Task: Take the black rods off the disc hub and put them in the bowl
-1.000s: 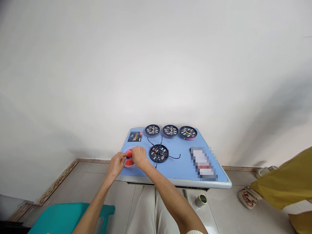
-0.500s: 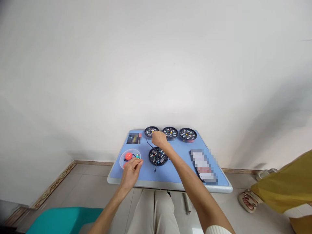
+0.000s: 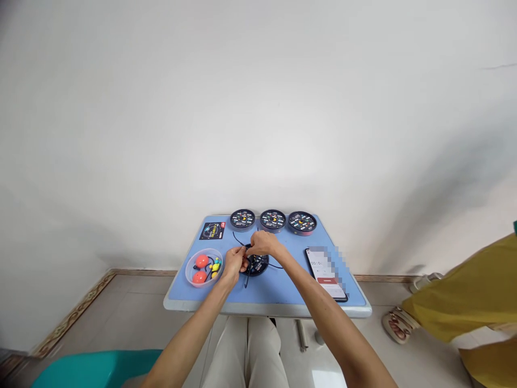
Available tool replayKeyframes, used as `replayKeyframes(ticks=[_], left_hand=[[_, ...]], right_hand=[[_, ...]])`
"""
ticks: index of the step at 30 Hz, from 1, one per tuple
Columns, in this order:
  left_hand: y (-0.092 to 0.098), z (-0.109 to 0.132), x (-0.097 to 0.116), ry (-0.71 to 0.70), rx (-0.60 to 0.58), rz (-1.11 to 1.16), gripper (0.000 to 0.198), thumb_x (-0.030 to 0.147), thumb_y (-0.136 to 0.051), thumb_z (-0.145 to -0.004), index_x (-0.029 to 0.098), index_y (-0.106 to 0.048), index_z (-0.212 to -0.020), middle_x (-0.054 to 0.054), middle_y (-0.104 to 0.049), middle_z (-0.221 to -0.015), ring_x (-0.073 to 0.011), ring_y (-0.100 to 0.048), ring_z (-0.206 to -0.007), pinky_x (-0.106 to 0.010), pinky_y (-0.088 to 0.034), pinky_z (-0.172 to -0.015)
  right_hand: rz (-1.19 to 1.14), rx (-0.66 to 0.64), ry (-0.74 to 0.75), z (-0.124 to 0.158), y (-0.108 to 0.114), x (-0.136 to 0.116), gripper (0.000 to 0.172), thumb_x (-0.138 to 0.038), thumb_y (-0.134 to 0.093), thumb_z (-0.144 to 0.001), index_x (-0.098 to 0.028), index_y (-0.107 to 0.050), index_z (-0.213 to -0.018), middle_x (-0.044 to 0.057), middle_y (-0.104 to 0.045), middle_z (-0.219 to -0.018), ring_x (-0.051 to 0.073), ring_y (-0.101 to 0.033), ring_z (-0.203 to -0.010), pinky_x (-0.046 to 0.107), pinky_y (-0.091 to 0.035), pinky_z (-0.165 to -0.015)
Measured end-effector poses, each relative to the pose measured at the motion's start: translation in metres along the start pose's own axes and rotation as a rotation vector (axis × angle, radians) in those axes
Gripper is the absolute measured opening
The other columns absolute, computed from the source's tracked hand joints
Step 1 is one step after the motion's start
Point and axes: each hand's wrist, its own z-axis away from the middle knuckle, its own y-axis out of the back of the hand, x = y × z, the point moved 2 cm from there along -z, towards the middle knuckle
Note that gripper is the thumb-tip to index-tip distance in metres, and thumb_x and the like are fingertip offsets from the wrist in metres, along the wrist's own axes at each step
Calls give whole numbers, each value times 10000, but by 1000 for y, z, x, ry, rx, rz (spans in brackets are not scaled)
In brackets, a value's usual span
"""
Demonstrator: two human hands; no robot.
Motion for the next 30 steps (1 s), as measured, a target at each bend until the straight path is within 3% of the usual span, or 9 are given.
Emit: replayKeyframes(ticks=[6, 10, 14, 19, 24, 30], left_hand=[[2, 10, -10, -38, 71, -84, 124, 256, -567, -835, 196, -468, -792, 78, -511, -597, -48, -429, -343, -179, -245, -351], [4, 11, -11, -65, 82, -171, 90, 232, -527, -856, 193, -479, -790, 63, -527, -600, -67, -449, -340, -197, -262, -353], [8, 13, -7, -129, 106, -274, 42, 183, -539, -831, 186, -497, -828, 58, -531, -607, -74, -448, -340, -207, -292, -363], [7, 16, -4, -239, 63, -376, 210, 183, -537, -818, 167, -569, -1025, 44, -572, -629, -85, -466, -397, -198, -318, -398], [1, 13, 0, -299, -26, -474, 264, 108, -504, -754, 161, -696, -927, 7, -646, -623, -105, -509, -445, -219, -346, -461], [2, 7, 4, -373, -47, -562, 195, 109, -536, -756, 162, -723, -776, -11, -668, -613, -145, -578, -563, -250, -398, -586]], right_hand=[[2, 1, 12, 1, -4, 7, 236, -327, -584, -814, -195, -779, -830, 89, -746, -840, 187, -657, -757, 229, -371, -573], [24, -14, 19, 5, -5, 1, 216, -329, -621, -773, -177, -774, -778, 89, -739, -771, 182, -647, -702, 229, -356, -538], [66, -1, -16, 5, -8, -7, 200, -240, -637, -730, -142, -771, -841, 132, -746, -838, 221, -675, -788, 241, -394, -584], [97, 13, -59, 3, -13, -10, 288, -237, -620, -746, -109, -753, -968, 186, -737, -929, 279, -685, -919, 274, -454, -684], [104, 28, -86, 4, -15, -13, 336, -244, -612, -763, -103, -729, -1044, 200, -727, -984, 299, -682, -966, 290, -476, -723], [85, 86, -122, 3, -15, -17, 361, -250, -610, -774, -101, -709, -1087, 215, -706, -1053, 302, -660, -1023, 309, -470, -788]])
